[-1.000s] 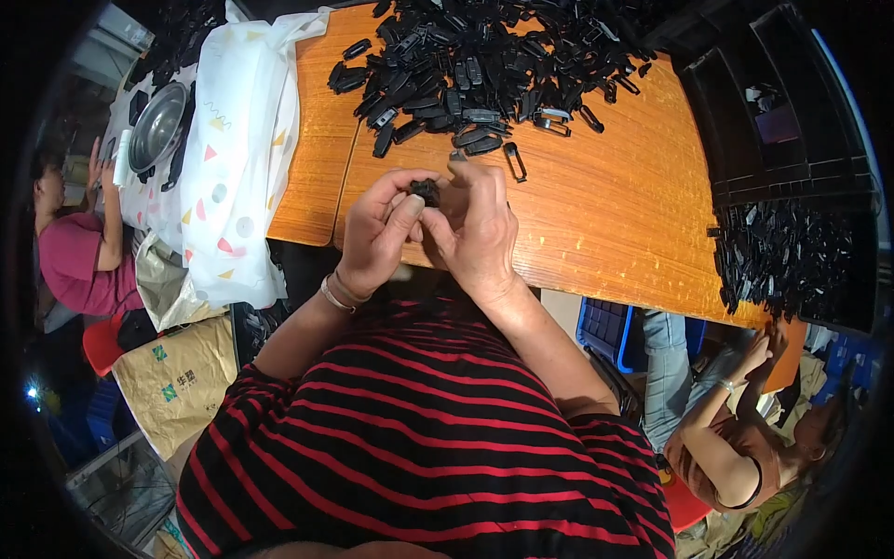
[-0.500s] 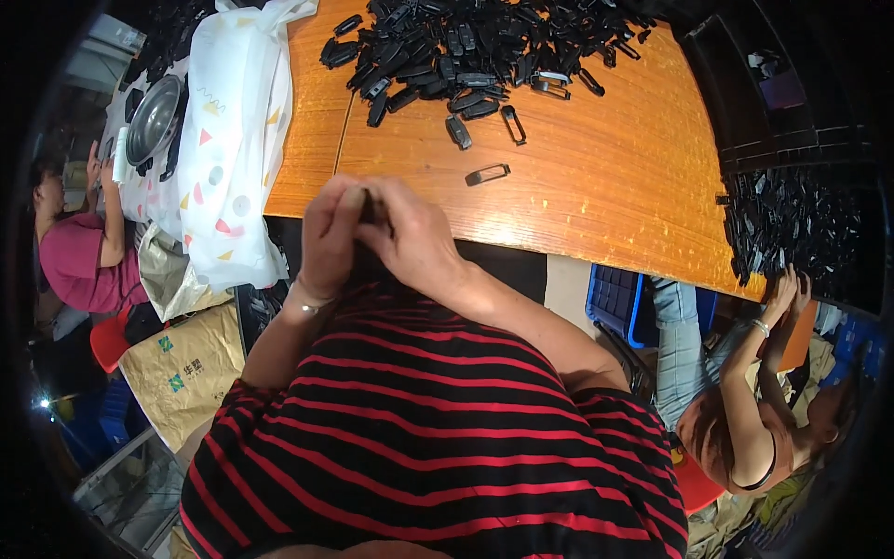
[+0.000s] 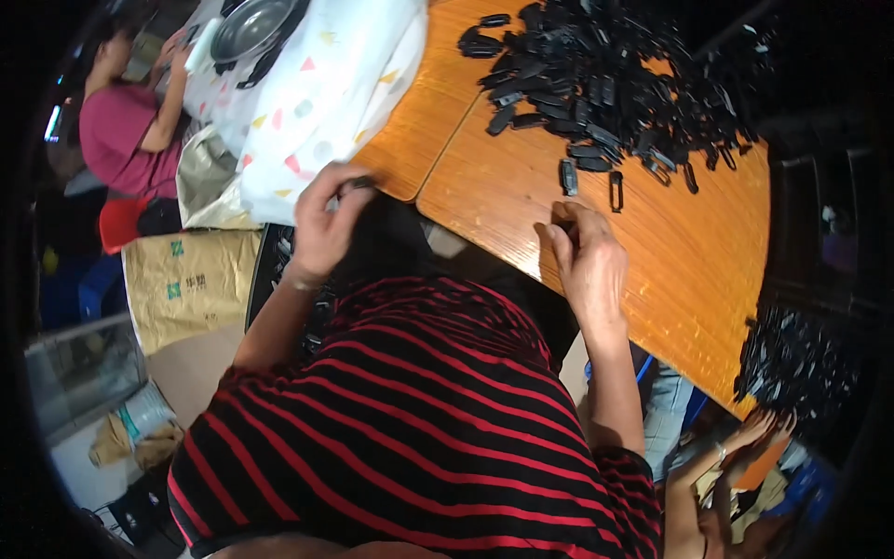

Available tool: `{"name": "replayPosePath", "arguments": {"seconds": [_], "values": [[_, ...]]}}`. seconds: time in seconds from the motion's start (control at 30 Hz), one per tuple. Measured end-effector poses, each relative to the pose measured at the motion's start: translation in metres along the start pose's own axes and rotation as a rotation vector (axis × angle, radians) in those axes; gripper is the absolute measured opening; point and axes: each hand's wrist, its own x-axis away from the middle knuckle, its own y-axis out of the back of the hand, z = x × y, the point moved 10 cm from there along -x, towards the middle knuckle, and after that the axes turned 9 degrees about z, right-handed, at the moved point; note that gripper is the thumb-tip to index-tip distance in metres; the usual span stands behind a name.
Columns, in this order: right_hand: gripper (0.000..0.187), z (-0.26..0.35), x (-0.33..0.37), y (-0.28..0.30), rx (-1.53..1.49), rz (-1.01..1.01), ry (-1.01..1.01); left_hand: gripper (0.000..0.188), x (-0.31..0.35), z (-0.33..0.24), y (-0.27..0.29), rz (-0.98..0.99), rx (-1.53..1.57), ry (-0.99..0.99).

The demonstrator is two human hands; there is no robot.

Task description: Assembling small black plastic buckle components at a workbench.

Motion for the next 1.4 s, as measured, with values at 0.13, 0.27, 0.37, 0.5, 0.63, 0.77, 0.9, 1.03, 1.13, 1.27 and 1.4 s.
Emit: {"name": "replayPosePath", "arguments": {"seconds": [0.13,0.27,0.37,0.5,0.63,0.77,0.9,1.03,1.13,1.27,1.4], "values": [[0.029,-0.001,0.001,-0.005,0.161,0.052,-0.012,0.023,-0.034,-0.052,-0.022,-0.003,-0.059,-0.264],[0.028,-0.003,0.001,-0.005,0.200,0.042,-0.067,0.022,-0.042,-0.072,-0.025,-0.042,-0.090,-0.453],[0.025,-0.004,-0.001,-0.002,0.178,0.034,-0.087,0.021,-0.036,-0.079,-0.025,-0.033,-0.188,-0.496],[0.022,-0.008,0.000,0.000,0.162,0.050,-0.104,0.022,-0.010,-0.035,-0.006,0.070,-0.482,-0.198],[0.015,-0.020,0.004,0.005,0.209,0.002,-0.062,0.023,0.059,0.068,0.031,0.425,-0.790,0.346],[0.012,-0.027,0.006,0.010,0.227,-0.012,-0.021,0.021,0.043,0.039,0.042,0.298,-0.722,0.249],[0.007,-0.031,0.004,0.008,0.231,0.019,0.017,0.026,-0.031,-0.010,-0.015,0.220,-0.485,-0.130],[0.013,-0.025,0.000,0.011,0.231,0.036,-0.044,0.029,-0.095,-0.039,-0.086,0.354,-0.589,-0.458],[0.025,-0.026,-0.005,0.011,0.198,0.015,-0.139,0.027,-0.120,-0.042,-0.115,0.503,-0.652,-0.580],[0.023,-0.026,-0.012,0.002,0.239,0.071,-0.096,0.017,-0.129,-0.039,-0.134,0.601,-0.737,-0.646],[0.023,-0.029,-0.012,0.003,0.208,0.085,-0.071,0.011,-0.131,-0.045,-0.134,0.593,-0.700,-0.691]]}}
